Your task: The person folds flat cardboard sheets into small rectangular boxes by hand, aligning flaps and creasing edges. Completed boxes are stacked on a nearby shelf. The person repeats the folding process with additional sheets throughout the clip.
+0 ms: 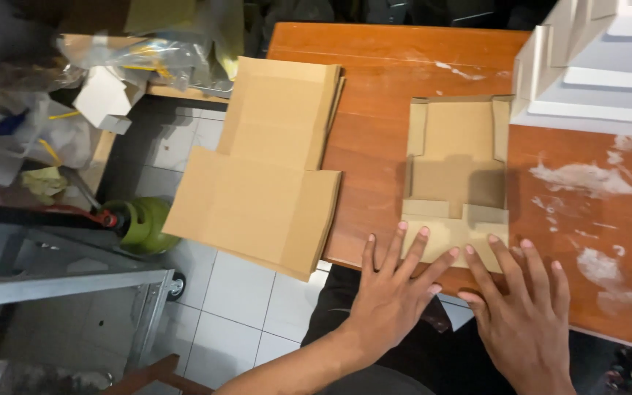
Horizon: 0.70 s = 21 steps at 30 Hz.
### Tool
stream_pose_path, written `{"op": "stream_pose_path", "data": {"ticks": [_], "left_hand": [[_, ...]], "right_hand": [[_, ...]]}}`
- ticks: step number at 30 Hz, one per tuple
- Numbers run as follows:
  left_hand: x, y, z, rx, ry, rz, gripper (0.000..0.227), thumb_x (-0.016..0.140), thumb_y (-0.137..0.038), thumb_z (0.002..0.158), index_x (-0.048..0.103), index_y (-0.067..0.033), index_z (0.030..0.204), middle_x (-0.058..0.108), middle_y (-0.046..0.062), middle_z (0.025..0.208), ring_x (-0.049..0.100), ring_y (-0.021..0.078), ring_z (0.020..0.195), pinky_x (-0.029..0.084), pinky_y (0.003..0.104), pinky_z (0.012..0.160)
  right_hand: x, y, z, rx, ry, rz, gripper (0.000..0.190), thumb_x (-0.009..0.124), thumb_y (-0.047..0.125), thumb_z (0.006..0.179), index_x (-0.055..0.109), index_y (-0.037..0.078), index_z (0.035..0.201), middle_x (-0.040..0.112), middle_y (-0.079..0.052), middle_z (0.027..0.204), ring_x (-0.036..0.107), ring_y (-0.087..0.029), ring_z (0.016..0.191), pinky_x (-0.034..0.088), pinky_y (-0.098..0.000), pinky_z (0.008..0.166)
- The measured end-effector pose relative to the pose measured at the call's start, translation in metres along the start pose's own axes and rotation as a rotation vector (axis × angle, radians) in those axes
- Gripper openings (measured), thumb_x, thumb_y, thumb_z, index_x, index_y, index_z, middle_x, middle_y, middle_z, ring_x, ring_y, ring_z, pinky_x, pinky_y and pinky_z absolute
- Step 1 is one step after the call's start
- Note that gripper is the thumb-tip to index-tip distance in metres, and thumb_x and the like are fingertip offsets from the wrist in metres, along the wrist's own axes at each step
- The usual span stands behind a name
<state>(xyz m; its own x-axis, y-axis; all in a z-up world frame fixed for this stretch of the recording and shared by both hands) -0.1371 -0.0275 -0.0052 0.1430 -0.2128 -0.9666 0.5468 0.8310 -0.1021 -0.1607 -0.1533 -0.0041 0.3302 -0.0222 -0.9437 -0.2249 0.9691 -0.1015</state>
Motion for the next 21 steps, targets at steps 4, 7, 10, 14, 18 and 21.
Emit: {"op": "stream_pose_path", "data": {"ticks": [4, 7, 10, 14, 18, 21], "left_hand": [[0.003, 0.0, -0.004, 0.017, 0.014, 0.179, 0.064, 0.057, -0.053, 0.082, 0.022, -0.0336, 0.133, 0.028, 0.002, 0.14, 0.029, 0.0274, 0.13, 0.029, 0.049, 0.099], [0.001, -0.001, -0.009, -0.016, -0.029, 0.059, 0.061, 0.06, -0.045, 0.081, 0.028, -0.0321, 0.132, 0.031, 0.004, 0.14, 0.031, 0.0285, 0.13, 0.032, 0.051, 0.099], [0.0, -0.004, -0.013, -0.026, -0.072, -0.106, 0.054, 0.059, -0.028, 0.08, 0.035, -0.0261, 0.128, 0.033, 0.012, 0.138, 0.031, 0.0367, 0.129, 0.029, 0.054, 0.1], [-0.001, -0.005, -0.011, 0.019, -0.117, -0.212, 0.034, 0.048, -0.016, 0.082, 0.047, -0.0152, 0.116, 0.042, 0.025, 0.13, 0.036, 0.0479, 0.122, 0.024, 0.058, 0.101], [-0.004, -0.005, -0.012, 0.029, -0.042, -0.049, 0.047, 0.052, -0.022, 0.076, 0.042, -0.0253, 0.121, 0.04, 0.015, 0.134, 0.034, 0.0355, 0.127, 0.027, 0.054, 0.098], [-0.017, -0.01, -0.012, 0.1, -0.125, -0.056, 0.035, 0.039, -0.023, 0.084, 0.049, -0.0123, 0.116, 0.047, 0.011, 0.119, 0.043, 0.0288, 0.114, 0.032, 0.043, 0.094]], "right_hand": [[0.015, 0.009, -0.014, -0.044, -0.018, -0.064, 0.057, 0.046, 0.044, 0.074, 0.046, 0.014, 0.123, 0.044, -0.007, 0.126, 0.043, -0.02, 0.119, 0.034, -0.0379, 0.102], [0.028, 0.013, -0.027, -0.028, -0.012, -0.132, 0.06, 0.038, 0.047, 0.075, 0.044, 0.019, 0.127, 0.042, -0.009, 0.136, 0.04, -0.021, 0.127, 0.03, -0.0392, 0.105], [0.029, 0.016, -0.029, 0.003, -0.118, -0.216, 0.06, 0.024, 0.05, 0.079, 0.05, 0.022, 0.125, 0.05, -0.006, 0.135, 0.045, -0.019, 0.127, 0.029, -0.0369, 0.105], [0.049, 0.01, -0.037, 0.012, -0.24, -0.239, 0.065, 0.019, 0.054, 0.076, 0.061, 0.026, 0.117, 0.061, 0.001, 0.124, 0.054, -0.02, 0.12, 0.024, -0.0404, 0.108], [0.04, 0.01, -0.034, 0.125, -0.225, -0.082, 0.053, 0.029, 0.051, 0.081, 0.061, 0.026, 0.115, 0.06, -0.002, 0.11, 0.056, -0.019, 0.107, 0.035, -0.0393, 0.104], [0.023, 0.008, -0.027, 0.109, -0.13, -0.06, 0.05, 0.047, 0.046, 0.074, 0.053, 0.026, 0.119, 0.055, -0.002, 0.116, 0.056, -0.018, 0.106, 0.036, -0.0441, 0.103]]}}
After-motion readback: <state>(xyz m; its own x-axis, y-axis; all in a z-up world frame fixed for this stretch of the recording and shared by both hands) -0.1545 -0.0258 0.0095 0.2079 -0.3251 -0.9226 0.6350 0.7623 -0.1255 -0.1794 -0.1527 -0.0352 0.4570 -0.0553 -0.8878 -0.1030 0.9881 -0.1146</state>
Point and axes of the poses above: each hand's wrist, its own z-axis towards the middle knuckle, its own x-axis out of the palm, y = z × x, the point moved 5 cm from there along z, towards the middle knuckle
